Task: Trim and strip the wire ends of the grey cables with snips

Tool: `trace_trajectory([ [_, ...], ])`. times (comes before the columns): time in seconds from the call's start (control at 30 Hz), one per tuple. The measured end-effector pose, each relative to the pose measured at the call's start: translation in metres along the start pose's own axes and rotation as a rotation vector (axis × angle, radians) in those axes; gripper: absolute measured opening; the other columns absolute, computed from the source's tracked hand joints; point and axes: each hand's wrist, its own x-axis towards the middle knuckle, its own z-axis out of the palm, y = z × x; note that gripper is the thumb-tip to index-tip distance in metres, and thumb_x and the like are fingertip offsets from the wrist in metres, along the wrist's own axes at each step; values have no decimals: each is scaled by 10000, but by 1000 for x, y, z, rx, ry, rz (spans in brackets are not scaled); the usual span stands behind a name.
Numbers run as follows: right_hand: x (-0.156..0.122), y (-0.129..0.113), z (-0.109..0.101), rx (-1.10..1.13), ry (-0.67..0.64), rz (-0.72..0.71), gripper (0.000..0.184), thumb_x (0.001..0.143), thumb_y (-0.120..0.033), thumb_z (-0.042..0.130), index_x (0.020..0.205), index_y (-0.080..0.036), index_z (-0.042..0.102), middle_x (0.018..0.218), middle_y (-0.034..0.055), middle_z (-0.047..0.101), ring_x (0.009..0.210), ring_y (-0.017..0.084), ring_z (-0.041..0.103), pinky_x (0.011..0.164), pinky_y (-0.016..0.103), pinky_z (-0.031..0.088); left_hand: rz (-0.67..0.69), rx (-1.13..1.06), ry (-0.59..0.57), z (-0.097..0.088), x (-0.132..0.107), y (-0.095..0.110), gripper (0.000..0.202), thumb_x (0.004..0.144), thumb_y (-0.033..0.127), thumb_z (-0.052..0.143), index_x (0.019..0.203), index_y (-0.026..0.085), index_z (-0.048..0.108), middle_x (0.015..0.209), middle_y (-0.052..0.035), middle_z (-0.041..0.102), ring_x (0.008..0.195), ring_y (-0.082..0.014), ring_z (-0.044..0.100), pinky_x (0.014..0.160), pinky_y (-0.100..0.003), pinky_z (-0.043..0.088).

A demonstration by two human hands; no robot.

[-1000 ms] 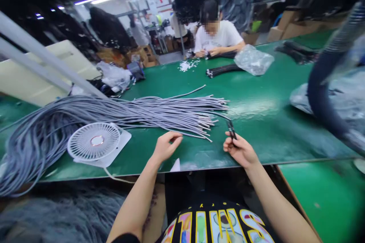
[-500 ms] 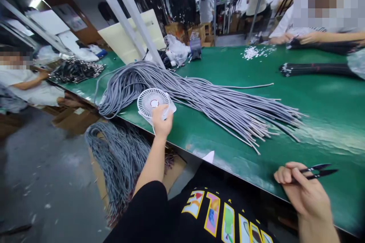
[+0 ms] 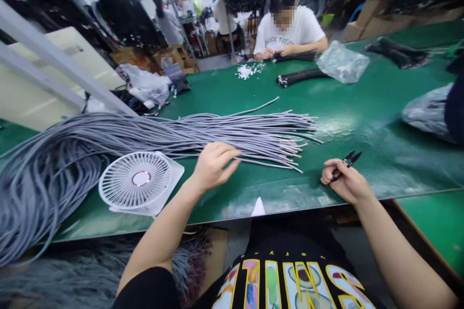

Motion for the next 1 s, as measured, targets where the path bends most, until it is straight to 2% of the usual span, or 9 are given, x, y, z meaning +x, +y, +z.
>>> trace_trajectory([
  [0.07,0,1,-1,25,23,-11,207,783,-421,628,841,-223,652,534,-14,535,520,138,474,525,297,392,66,-100,-161,33,39,-10,185,879,274,533,967,189,671,956,-57,704,919,-186,616,828,-334,454],
  [0.13,-1,1,-2,52,47,-18,199,789,-411,625,845,-222,649,537,-16,534,521,136,481,529,294,394,16,-177,-243,68,69,-23,209,880,288,532,982,167,670,994,-72,699,953,-198,604,869,-345,451],
  [0.27,-4,3,-2,91,67,-29,205,800,-411,616,854,-215,640,550,-17,535,520,133,488,529,295,395,-288,-243,-238,125,107,-58,265,864,242,549,1093,146,639,1121,-87,663,1082,-201,565,997,-355,410],
  [0.37,-6,3,0,115,71,-42,220,821,-429,591,861,-216,628,542,-23,526,515,130,487,527,295,398,-496,-194,-231,149,128,-90,312,869,230,527,1153,132,611,1239,-125,604,1181,-220,518,1051,-374,369],
  [0.67,-1,10,5,224,-1,-81,423,888,-505,527,1129,-159,557,386,-86,452,357,92,374,504,274,442,-739,-60,-451,178,175,-155,512,778,340,593,1174,19,555,1208,-282,586,1135,-371,563,949,-492,430],
  [0.8,3,11,2,142,-81,-49,440,825,-500,611,1034,-114,600,458,-44,544,420,105,495,553,282,474,-737,-131,-593,194,181,-170,536,608,465,707,961,67,646,806,-142,696,815,-311,657,784,-420,506],
  [0.87,-7,-5,-1,9,-161,-14,406,777,-471,665,944,-102,638,531,-17,580,479,100,530,548,256,452,-735,-220,-650,195,176,-169,531,540,602,704,803,142,669,696,-55,692,740,-256,650,723,-356,514],
  [0.93,-24,-40,-13,-191,-195,-21,367,776,-445,665,896,-99,670,556,-21,555,479,75,482,496,219,387,-740,-308,-704,190,172,-165,562,471,707,687,666,180,663,671,-13,703,747,-232,652,695,-302,507],
  [1.0,-39,-93,-39,-430,-45,-128,334,798,-425,637,885,-109,694,524,-42,489,445,55,386,445,204,302,-752,-359,-745,183,170,-157,564,440,737,682,630,206,676,681,16,720,784,-235,662,690,-270,497],
])
